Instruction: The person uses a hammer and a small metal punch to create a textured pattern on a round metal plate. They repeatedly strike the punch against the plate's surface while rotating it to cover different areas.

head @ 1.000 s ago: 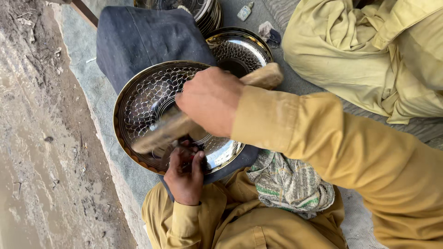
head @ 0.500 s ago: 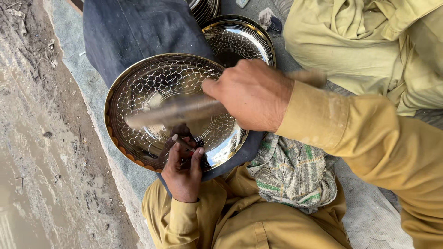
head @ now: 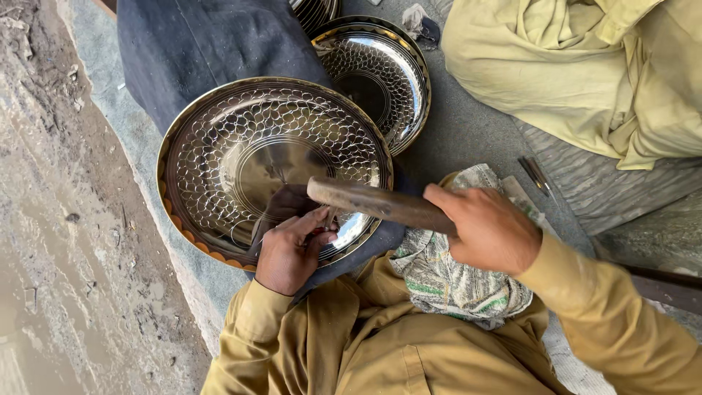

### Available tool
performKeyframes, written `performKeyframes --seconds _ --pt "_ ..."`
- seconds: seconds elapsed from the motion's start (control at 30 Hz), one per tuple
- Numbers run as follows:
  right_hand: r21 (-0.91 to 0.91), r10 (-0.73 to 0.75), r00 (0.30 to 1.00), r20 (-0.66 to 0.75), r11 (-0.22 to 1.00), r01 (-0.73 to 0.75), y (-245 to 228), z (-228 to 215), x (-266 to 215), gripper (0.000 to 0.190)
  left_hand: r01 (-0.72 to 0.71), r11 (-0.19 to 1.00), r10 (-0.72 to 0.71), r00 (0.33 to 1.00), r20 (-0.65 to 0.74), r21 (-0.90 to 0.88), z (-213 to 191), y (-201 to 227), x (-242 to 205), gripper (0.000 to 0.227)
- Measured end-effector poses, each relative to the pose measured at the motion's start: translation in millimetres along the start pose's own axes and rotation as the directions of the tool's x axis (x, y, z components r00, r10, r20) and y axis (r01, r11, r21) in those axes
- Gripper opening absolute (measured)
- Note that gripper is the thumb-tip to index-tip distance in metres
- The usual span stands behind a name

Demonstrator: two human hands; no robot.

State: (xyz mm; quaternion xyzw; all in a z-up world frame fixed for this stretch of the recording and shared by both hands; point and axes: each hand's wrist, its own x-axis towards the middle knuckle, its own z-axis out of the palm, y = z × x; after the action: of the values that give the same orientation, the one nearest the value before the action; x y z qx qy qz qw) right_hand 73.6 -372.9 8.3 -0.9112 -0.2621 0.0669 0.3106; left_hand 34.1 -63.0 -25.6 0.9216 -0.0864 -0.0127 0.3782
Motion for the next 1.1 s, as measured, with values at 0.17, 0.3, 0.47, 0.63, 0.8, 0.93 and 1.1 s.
performKeyframes --seconds 0.17,0.3,0.47,0.63,0.8,0.93,1.1 --pt "0.189 0.315 0.948 0.040 0.930 -0.316 -6 42 -45 0.044 -0.210 0.978 0.205 0.954 0.218 -0.001 -9 -1 14 0.040" --pt "0.250 0.293 0.952 -0.085 0.931 -0.264 -21 72 -59 0.040 -0.320 0.943 0.330 0.870 0.367 -0.091 -14 -4 29 0.043" --pt "0.375 0.396 0.901 -0.178 0.874 -0.310 -28 93 -58 0.031 -0.303 0.937 0.348 0.837 0.423 -0.173 -21 4 26 0.053" --pt "0.318 0.436 0.884 -0.171 0.873 -0.370 -23 64 -37 0.029 -0.076 0.963 0.016 0.974 -0.227 -0.259 -8 17 -10 0.047" --pt "0.194 0.052 0.990 -0.134 0.981 -0.025 -27 21 12 0.036 0.126 0.975 -0.199 0.865 -0.460 -0.185 25 4 -45 0.056" --pt "-0.001 -0.143 0.985 -0.095 0.990 0.144 -46 -6 67 0.040 0.140 0.970 -0.223 0.838 -0.498 -0.199 35 -3 -45 0.050" --pt "-0.274 -0.190 0.923 0.335 0.917 0.288 -63 -25 121 0.029 0.177 0.951 -0.278 0.847 -0.454 -0.253 28 3 -40 0.047"
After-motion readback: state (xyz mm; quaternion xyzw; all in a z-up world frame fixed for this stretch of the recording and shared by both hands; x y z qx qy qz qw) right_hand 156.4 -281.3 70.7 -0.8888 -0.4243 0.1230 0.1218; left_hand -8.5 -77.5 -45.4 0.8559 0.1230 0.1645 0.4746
